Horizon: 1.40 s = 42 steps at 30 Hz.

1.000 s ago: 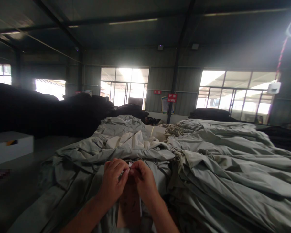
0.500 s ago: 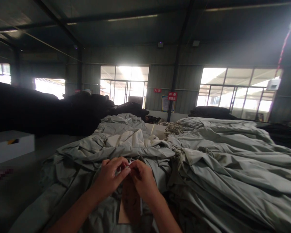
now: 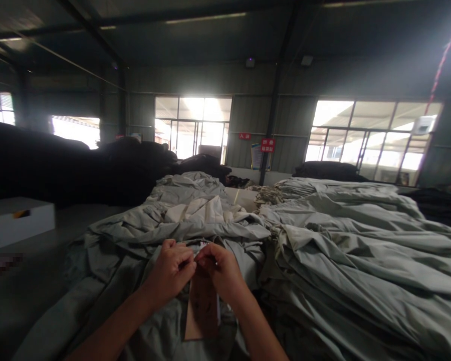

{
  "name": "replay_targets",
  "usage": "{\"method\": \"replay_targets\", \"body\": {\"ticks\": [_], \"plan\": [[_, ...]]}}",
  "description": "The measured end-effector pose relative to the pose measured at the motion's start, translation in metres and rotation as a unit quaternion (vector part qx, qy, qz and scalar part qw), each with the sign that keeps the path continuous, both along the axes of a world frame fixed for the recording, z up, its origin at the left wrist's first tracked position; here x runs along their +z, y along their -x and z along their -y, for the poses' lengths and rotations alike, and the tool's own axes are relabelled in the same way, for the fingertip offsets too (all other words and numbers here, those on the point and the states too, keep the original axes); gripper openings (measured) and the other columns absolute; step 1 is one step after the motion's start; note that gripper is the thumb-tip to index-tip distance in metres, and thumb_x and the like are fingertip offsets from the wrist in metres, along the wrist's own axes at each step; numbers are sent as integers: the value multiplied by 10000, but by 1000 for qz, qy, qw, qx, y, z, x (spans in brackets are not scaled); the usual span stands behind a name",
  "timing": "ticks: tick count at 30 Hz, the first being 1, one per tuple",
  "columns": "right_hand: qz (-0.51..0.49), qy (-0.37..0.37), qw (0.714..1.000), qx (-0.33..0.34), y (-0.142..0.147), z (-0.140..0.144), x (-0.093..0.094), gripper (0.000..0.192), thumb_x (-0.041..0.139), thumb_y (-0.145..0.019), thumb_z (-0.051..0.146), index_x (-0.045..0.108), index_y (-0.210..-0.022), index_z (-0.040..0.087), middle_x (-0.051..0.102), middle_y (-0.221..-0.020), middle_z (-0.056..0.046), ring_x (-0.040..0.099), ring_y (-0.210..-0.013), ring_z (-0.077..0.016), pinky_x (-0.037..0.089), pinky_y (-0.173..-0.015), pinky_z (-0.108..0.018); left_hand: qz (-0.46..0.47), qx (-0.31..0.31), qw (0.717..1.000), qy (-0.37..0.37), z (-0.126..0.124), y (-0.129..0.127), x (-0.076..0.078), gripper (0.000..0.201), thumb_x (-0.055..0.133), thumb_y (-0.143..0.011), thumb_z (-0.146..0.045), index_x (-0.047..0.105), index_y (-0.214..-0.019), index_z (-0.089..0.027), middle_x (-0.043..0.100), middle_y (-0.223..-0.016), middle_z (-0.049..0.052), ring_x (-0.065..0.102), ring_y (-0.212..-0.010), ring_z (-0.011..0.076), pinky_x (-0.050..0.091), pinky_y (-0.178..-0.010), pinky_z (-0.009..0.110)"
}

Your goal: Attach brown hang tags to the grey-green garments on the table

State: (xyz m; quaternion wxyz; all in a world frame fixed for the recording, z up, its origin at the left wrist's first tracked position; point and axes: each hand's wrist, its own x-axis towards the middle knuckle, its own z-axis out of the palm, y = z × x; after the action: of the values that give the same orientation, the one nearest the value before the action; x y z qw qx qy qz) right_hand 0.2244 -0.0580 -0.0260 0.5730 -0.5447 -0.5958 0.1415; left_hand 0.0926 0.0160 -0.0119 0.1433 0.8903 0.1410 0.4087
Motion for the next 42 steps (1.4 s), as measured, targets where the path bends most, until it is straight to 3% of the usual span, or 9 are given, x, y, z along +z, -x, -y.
{"method": "replay_targets", "body": {"ticks": [4,8,13,18,21,25,31,35,42], "plan": [[25,-14,997,-70,-15,2,-3,134,589,-713,280,616,-813,195,618,-797,-23,545,-703,-153,426,-621,-257,21,1,998,57,-1,2,5,259,382,-729,-252,378,-478,-189,503,-504,-36,474,-567,120,323,-734,309],[-25,35,988,-146,-29,-2,-13,222,654,-648,320,591,-811,182,607,-655,4,535,-609,-149,416,-554,-259,68,-14,989,127,-7,4,5,297,397,-764,-349,403,-510,-196,455,-501,-39,457,-550,117,337,-613,255],[-190,82,978,-39,-14,-6,-11,333,685,-592,324,543,-865,197,641,-671,23,591,-612,-152,437,-580,-265,86,-37,982,166,-10,5,3,303,425,-778,-374,424,-537,-189,426,-516,-44,425,-539,102,330,-550,220],[-297,101,948,50,2,15,17,359,685,-543,246,530,-866,231,646,-634,52,584,-521,-133,431,-506,-244,85,-65,979,175,-15,3,2,350,352,-839,-412,490,-605,-190,513,-588,-18,500,-614,124,400,-610,218],[-286,94,952,61,-1,29,33,267,642,-604,307,617,-845,196,698,-773,-39,646,-675,-189,473,-566,-288,90,-47,986,133,-25,-4,-7,326,318,-869,-348,598,-831,-186,651,-880,41,578,-867,164,434,-807,263],[-281,15,957,63,-11,31,34,267,657,-611,319,644,-850,199,693,-944,-72,638,-916,-239,488,-689,-335,-41,7,999,18,-36,-16,-28,358,454,-803,-222,567,-1143,-238,582,-1219,40,506,-1118,202,340,-992,364],[-112,7,975,-190,-26,8,9,206,679,-649,351,610,-730,175,603,-604,3,570,-600,-153,422,-561,-268,-197,27,978,-60,-35,-17,-42,246,502,-808,-292,694,-961,-311,576,-1218,30,510,-1097,260,357,-943,396],[144,-8,924,-353,-33,1,-2,131,651,-696,309,649,-712,179,573,-667,-22,525,-695,-177,388,-632,-282,-233,16,969,-76,-34,-15,-37,268,461,-826,-269,720,-897,-276,638,-1102,52,550,-997,235,389,-900,359],[181,127,926,-306,-34,-9,-16,346,538,-761,206,622,-1093,260,682,-797,-37,592,-737,-215,401,-652,-294,-229,30,971,-62,-36,-18,-34,261,455,-822,-252,709,-772,-218,688,-894,75,592,-862,209,429,-788,307]]}}
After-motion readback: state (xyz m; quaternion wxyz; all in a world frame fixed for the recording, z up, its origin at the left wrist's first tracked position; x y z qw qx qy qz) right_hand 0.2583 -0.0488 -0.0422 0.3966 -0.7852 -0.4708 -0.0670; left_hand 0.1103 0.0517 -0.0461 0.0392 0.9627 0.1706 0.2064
